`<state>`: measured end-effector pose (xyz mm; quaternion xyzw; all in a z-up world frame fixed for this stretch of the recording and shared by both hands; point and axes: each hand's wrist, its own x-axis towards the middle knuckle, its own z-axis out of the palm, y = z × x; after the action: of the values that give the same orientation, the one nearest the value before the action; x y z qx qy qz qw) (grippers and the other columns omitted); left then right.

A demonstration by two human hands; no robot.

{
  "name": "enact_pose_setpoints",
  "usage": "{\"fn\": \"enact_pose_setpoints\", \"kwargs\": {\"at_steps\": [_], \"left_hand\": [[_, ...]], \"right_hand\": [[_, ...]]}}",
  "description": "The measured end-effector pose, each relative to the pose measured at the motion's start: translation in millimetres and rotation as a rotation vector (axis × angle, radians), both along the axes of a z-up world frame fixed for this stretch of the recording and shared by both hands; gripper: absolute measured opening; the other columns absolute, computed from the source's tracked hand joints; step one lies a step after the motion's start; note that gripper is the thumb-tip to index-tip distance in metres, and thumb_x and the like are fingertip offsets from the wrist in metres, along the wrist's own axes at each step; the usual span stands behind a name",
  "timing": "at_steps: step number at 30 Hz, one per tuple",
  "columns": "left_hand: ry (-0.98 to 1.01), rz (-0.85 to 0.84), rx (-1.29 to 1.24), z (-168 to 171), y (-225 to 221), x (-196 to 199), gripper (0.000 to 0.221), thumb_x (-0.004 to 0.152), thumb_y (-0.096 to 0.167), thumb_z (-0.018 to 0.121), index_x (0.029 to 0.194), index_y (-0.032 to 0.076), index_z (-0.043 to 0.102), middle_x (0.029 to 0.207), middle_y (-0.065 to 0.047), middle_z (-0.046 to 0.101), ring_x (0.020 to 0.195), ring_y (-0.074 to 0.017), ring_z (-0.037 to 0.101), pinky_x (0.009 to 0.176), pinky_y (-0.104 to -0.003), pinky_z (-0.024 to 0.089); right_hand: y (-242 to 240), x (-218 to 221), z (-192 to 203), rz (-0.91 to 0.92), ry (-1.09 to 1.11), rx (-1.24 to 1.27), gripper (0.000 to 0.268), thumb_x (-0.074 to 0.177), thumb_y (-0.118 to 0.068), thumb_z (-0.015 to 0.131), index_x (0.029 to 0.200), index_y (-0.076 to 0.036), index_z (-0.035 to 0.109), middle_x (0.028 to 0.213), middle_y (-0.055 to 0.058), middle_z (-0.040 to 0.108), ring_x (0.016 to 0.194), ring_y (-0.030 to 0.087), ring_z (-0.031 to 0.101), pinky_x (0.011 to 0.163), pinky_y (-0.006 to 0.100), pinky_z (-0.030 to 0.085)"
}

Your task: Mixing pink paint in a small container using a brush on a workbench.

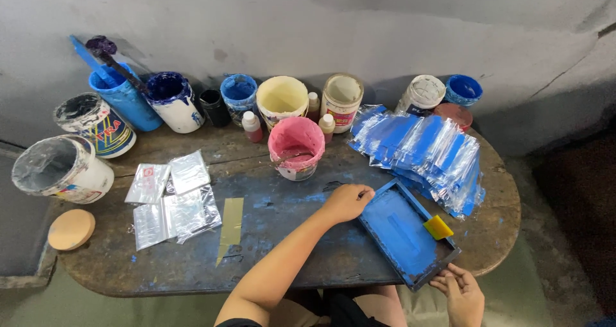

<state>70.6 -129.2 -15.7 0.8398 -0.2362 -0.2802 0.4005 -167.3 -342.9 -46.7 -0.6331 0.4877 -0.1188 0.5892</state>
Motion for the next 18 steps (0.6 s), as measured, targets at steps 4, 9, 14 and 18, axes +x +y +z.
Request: {"fn": "enact_pose_setpoints", "kwargs": {"at_steps": [4,9,14,18], "left_hand": [[0.034,0.022,0.007,1,2,-4,0.047,0.104,0.04,0.043,0.136,0.013,0.066,0.131,-0.006,0.07,0.11,-0.0266,0.067,0.086,-0.042,0.053],[-0.06,-0.054,0.004,2,-15,-4,0.046,0.103,0.038,0.044,0.13,0.011,0.07,0.121,-0.008,0.074,0.103,-0.0313,0.069,0.086,-0.046,0.051],[-0.085,-0.136,-0.049,0,-47,-1,0.048,0.105,0.039,0.04,0.129,0.01,0.07,0.111,-0.009,0.077,0.096,-0.0344,0.069,0.104,-0.051,0.045],[-0.057,-0.153,0.018,15,-60,-3,0.056,0.103,0.045,0.036,0.14,0.011,0.062,0.134,-0.01,0.068,0.094,-0.0307,0.07,0.076,-0.046,0.056]], "right_hand": [[1,2,3,0.046,0.028,-0.067,0.024,0.111,0.001,0.053,0.129,0.016,0.057,0.099,0.036,0.066,0.08,0.043,0.067,0.081,0.053,0.064],[2,-6,11,0.024,0.153,-0.171,0.022,0.112,-0.003,0.061,0.123,0.015,0.063,0.091,0.037,0.069,0.071,0.044,0.069,0.076,0.052,0.064],[-32,-16,-14,-0.062,0.116,0.116,0.031,0.114,-0.001,0.051,0.139,0.014,0.043,0.12,0.042,0.054,0.1,0.053,0.06,0.096,0.061,0.055],[-45,-21,-21,-0.046,0.202,0.366,0.044,0.115,-0.006,0.044,0.155,0.004,0.027,0.142,0.039,0.048,0.125,0.053,0.053,0.114,0.059,0.046]]}}
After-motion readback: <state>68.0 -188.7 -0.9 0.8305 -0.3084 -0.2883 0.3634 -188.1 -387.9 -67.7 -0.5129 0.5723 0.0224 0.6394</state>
